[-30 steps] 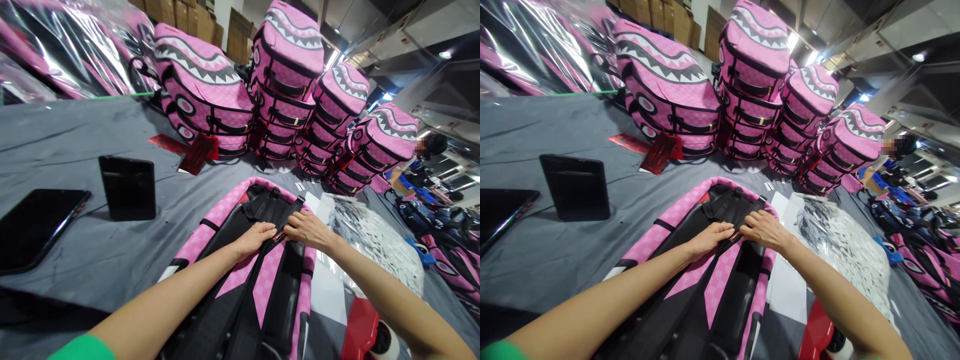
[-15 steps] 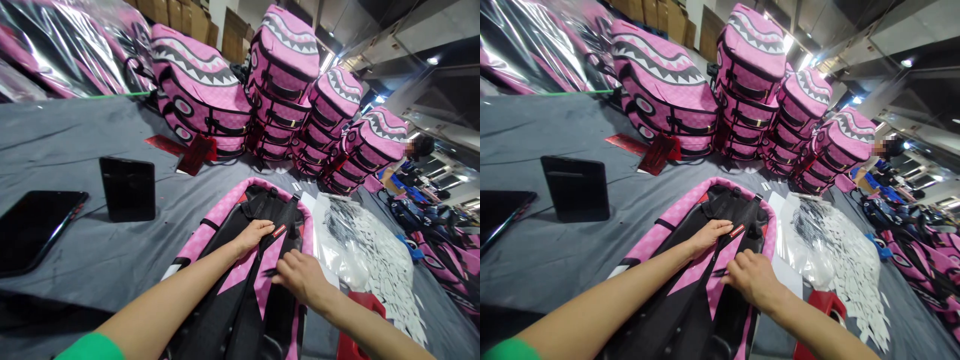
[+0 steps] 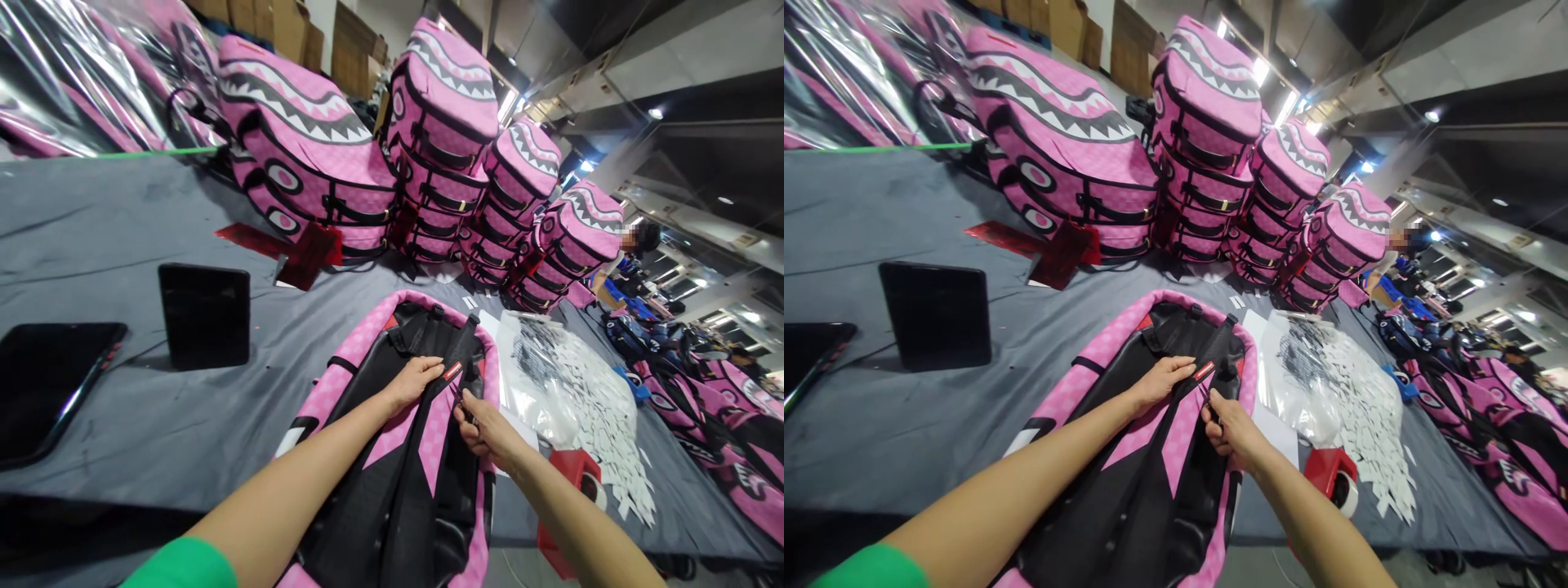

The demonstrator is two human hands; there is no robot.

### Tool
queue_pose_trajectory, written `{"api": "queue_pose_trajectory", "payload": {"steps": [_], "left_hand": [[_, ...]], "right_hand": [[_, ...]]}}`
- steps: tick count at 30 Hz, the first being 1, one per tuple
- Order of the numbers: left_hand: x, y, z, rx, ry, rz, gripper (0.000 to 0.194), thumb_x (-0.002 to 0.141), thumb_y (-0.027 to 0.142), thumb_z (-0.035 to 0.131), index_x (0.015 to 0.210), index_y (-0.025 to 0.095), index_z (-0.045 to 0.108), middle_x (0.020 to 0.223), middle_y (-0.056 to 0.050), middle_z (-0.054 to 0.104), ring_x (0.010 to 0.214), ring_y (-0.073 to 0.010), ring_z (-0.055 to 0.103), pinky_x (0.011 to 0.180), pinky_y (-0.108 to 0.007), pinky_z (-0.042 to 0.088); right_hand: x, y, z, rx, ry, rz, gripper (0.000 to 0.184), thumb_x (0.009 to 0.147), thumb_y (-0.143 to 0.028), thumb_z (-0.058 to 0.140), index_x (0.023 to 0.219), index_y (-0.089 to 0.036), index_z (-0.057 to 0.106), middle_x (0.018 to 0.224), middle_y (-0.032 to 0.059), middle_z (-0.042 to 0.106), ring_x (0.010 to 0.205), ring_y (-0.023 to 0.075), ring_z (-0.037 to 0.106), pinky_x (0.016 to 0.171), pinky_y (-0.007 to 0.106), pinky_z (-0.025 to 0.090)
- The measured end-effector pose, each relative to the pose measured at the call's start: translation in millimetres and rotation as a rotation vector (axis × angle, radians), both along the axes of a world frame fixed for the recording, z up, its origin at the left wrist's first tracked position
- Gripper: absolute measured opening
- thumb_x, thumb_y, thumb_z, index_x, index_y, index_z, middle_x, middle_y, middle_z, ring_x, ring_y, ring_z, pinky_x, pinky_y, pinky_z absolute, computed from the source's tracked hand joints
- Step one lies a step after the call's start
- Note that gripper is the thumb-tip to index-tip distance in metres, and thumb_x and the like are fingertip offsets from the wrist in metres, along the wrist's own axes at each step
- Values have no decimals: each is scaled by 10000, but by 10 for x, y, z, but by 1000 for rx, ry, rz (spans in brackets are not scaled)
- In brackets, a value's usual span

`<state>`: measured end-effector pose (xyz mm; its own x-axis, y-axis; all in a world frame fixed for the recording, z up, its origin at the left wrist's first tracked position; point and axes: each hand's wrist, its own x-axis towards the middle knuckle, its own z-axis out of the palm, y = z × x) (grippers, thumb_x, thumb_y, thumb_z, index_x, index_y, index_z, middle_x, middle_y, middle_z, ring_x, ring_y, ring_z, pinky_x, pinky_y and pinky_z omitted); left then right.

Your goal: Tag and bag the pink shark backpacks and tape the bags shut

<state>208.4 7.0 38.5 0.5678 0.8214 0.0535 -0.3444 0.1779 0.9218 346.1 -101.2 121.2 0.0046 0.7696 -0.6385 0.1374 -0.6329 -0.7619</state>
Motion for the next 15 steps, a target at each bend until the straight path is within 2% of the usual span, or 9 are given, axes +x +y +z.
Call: {"api": "queue_pose_trajectory", "payload": {"steps": [9,15], "left_hand": [[-10,11,0,66,1,-19,439,753,591,648,711,154,644,672,22,539,652,-130,449,619,-255,347],[-58,21,42,152,50,-10,381,794,523,631,697,157,675,720,12,556,718,-146,464,667,-257,360]], "right_hand": [[-17,188,23,-101,-19,-35,553,909,-733,467,732,-211,426,468,-124,276,397,35,93,365,146,53],[57,252,11,-133,-24,-24,524,948,-676,455,717,-205,435,457,-124,268,393,35,85,355,133,67]]}}
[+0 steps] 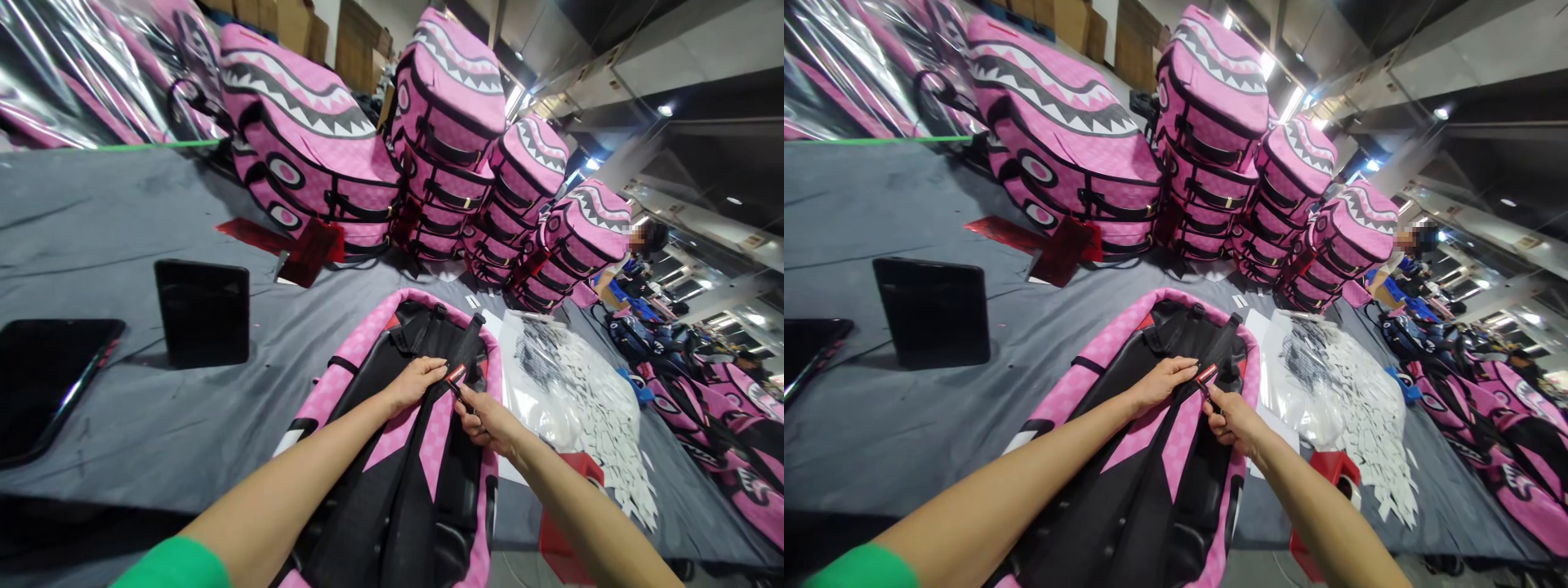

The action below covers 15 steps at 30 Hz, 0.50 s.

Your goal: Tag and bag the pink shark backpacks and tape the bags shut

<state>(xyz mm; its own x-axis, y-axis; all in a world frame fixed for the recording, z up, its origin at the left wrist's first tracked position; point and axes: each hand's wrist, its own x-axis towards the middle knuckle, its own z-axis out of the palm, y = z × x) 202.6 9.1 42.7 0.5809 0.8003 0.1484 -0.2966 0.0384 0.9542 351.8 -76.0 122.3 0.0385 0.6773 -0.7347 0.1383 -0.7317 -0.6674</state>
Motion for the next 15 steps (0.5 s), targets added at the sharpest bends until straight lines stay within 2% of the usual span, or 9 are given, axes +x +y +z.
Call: {"api": "queue_pose_trajectory", "payload": {"steps": [8,15], "left_hand": [[-3,12,-10,46,31,4,346,835,460,588,750,150,716,724,5,576,717,-152,474,671,-260,375],[-7,7,-27,17,27,22,353,807,489,615,691,167,701,712,0,581,741,-169,491,702,-274,384]], "right_hand": [[23,49,-53,11,-23,24,521,944,-668,466,706,-206,433,454,-125,267,386,34,92,349,136,64],[18,66,-22,7,-22,58,525,918,-687,492,707,-211,424,452,-132,256,387,35,89,358,154,50]]}}
